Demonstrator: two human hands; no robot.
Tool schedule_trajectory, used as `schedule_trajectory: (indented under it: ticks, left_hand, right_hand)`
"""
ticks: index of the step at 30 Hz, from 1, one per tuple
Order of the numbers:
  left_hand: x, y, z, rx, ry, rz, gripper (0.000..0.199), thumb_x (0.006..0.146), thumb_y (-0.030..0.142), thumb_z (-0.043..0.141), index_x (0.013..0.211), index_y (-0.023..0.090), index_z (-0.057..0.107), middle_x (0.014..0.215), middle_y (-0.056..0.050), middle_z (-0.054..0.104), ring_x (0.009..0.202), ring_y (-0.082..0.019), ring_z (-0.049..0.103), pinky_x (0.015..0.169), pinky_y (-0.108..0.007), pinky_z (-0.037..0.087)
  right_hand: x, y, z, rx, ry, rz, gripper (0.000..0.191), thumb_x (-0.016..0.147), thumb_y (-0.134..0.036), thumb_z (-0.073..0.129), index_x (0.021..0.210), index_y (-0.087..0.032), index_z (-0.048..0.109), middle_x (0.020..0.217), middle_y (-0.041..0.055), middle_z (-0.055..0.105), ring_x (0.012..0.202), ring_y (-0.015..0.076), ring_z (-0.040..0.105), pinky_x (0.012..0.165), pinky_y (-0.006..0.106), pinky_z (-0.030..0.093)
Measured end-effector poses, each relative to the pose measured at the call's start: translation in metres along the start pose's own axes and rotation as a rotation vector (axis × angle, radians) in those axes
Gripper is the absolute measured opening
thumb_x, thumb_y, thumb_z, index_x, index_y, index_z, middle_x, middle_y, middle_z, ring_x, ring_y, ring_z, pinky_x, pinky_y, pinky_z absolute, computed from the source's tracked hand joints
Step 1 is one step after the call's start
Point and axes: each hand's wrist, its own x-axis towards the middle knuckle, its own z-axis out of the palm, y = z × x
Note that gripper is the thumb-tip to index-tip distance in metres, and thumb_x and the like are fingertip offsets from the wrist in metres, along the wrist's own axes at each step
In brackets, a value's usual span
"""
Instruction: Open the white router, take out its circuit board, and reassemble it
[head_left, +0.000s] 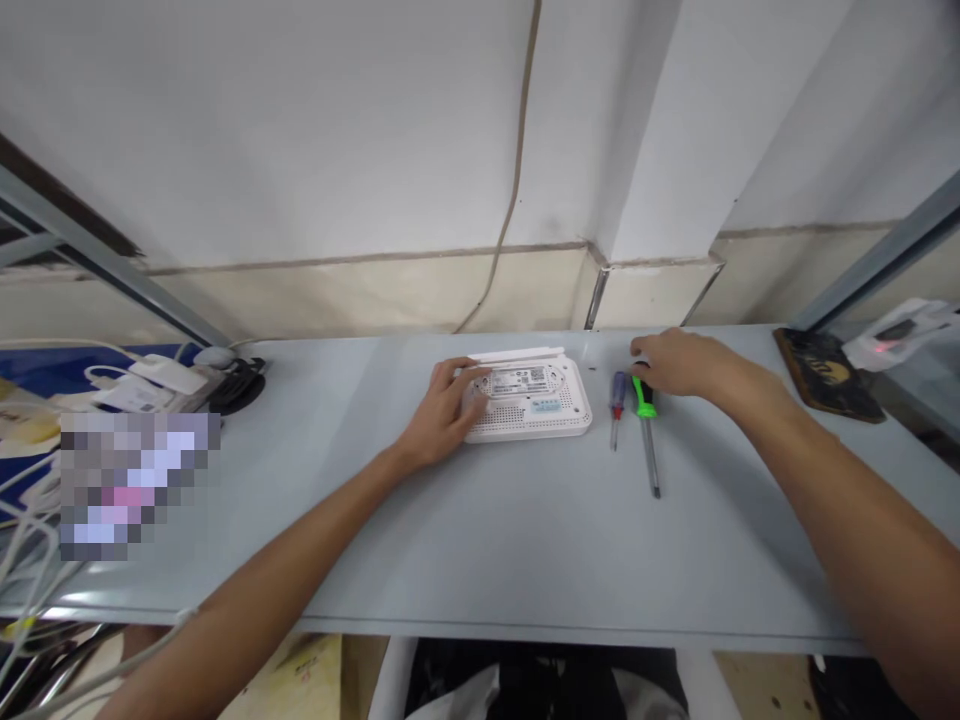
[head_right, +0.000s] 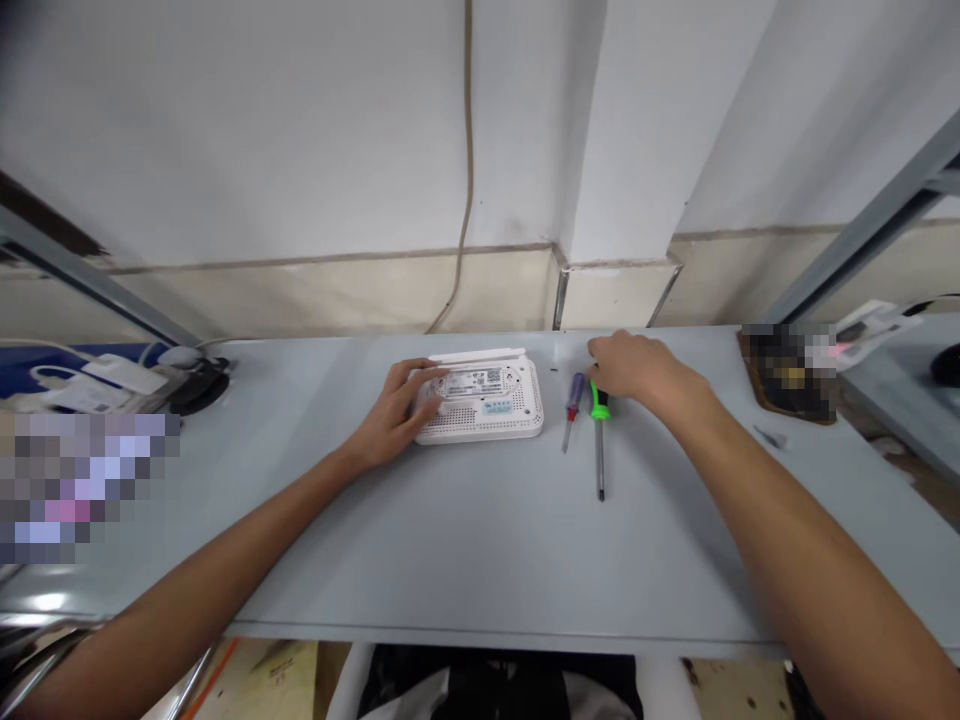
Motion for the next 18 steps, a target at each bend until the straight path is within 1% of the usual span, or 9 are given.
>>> schedule_trajectory:
  ticks: [3,5,6,8,10,12,13,15,18]
  left_hand:
    - [0.002,-0.004,-0.008,-0.114,-0.076,-0.033,0.045,0.103,0.047,0.055,0.144,0.028,0.054,0.149,-0.011,0.045,0.148,-0.031,0.035,0.128,-0.056,0.031]
    - [0.003,-0.007,-0.013,-0.173,-0.132,-0.024,0.054,0.098,0.050,0.063,0.147,0.031,0.052,0.152,-0.010,0.044,0.150,-0.032,0.033,0.130,-0.058,0.028]
    - [0.003,-0.009,-0.016,-0.192,-0.152,-0.010,0.061,0.095,0.051,0.068,0.150,0.032,0.049,0.154,-0.010,0.044,0.151,-0.032,0.032,0.130,-0.059,0.028]
    - [0.003,-0.012,-0.018,-0.206,-0.178,0.020,0.077,0.088,0.053,0.077,0.155,0.035,0.043,0.157,-0.009,0.041,0.151,-0.034,0.031,0.130,-0.061,0.027]
    - [0.002,-0.015,-0.019,-0.204,-0.187,0.036,0.090,0.082,0.053,0.083,0.158,0.036,0.039,0.159,-0.009,0.039,0.152,-0.035,0.029,0.130,-0.063,0.026]
    - [0.002,-0.017,-0.017,-0.197,-0.187,0.037,0.096,0.078,0.053,0.086,0.159,0.037,0.037,0.159,-0.009,0.038,0.152,-0.036,0.028,0.130,-0.064,0.026]
    - [0.002,-0.017,-0.017,-0.194,-0.186,0.037,0.097,0.077,0.053,0.087,0.159,0.037,0.038,0.158,-0.009,0.038,0.152,-0.036,0.028,0.129,-0.064,0.026]
    - [0.003,-0.017,-0.016,-0.187,-0.179,0.039,0.098,0.076,0.054,0.088,0.158,0.035,0.039,0.156,-0.010,0.040,0.151,-0.036,0.029,0.129,-0.063,0.027]
    - [0.004,-0.017,-0.015,-0.175,-0.155,0.053,0.098,0.074,0.054,0.089,0.156,0.033,0.042,0.154,-0.011,0.041,0.149,-0.036,0.031,0.128,-0.062,0.029]
  right_hand:
    - [0.002,-0.001,0.004,0.083,-0.136,0.001,0.026,0.093,-0.034,0.061,0.109,-0.015,0.065,0.080,0.0119,0.072,0.065,0.0243,0.069,0.060,0.033,0.045]
    - [0.001,-0.001,0.002,0.132,-0.164,0.002,0.023,0.090,-0.029,0.063,0.107,-0.014,0.064,0.070,0.0079,0.069,0.057,0.0210,0.066,0.058,0.031,0.045]
    - [-0.002,0.000,-0.001,0.150,-0.139,0.004,0.021,0.089,-0.027,0.064,0.106,-0.014,0.064,0.069,0.0075,0.069,0.057,0.0207,0.066,0.057,0.031,0.045]
    - [-0.013,0.002,-0.013,0.186,0.027,-0.004,0.023,0.086,-0.024,0.065,0.107,-0.014,0.066,0.070,0.0071,0.068,0.060,0.0221,0.067,0.058,0.032,0.046]
    - [-0.029,-0.002,-0.026,0.303,0.335,-0.068,0.034,0.085,-0.025,0.067,0.118,-0.017,0.066,0.075,0.0059,0.069,0.067,0.0240,0.068,0.062,0.034,0.050]
    - [-0.045,-0.015,-0.034,0.577,0.646,-0.211,0.048,0.088,-0.029,0.069,0.135,-0.025,0.060,0.092,0.0044,0.072,0.075,0.0231,0.072,0.071,0.037,0.057]
    - [-0.053,-0.026,-0.036,0.761,0.754,-0.292,0.054,0.090,-0.033,0.070,0.141,-0.028,0.055,0.102,0.0046,0.073,0.078,0.0223,0.073,0.072,0.037,0.060]
    - [-0.063,-0.052,-0.032,1.037,0.874,-0.448,0.058,0.092,-0.041,0.071,0.145,-0.032,0.050,0.113,0.0048,0.071,0.083,0.0217,0.074,0.072,0.037,0.065]
    - [-0.067,-0.093,-0.021,1.178,0.867,-0.626,0.056,0.093,-0.047,0.072,0.143,-0.033,0.052,0.111,0.0029,0.071,0.090,0.0210,0.075,0.079,0.037,0.068]
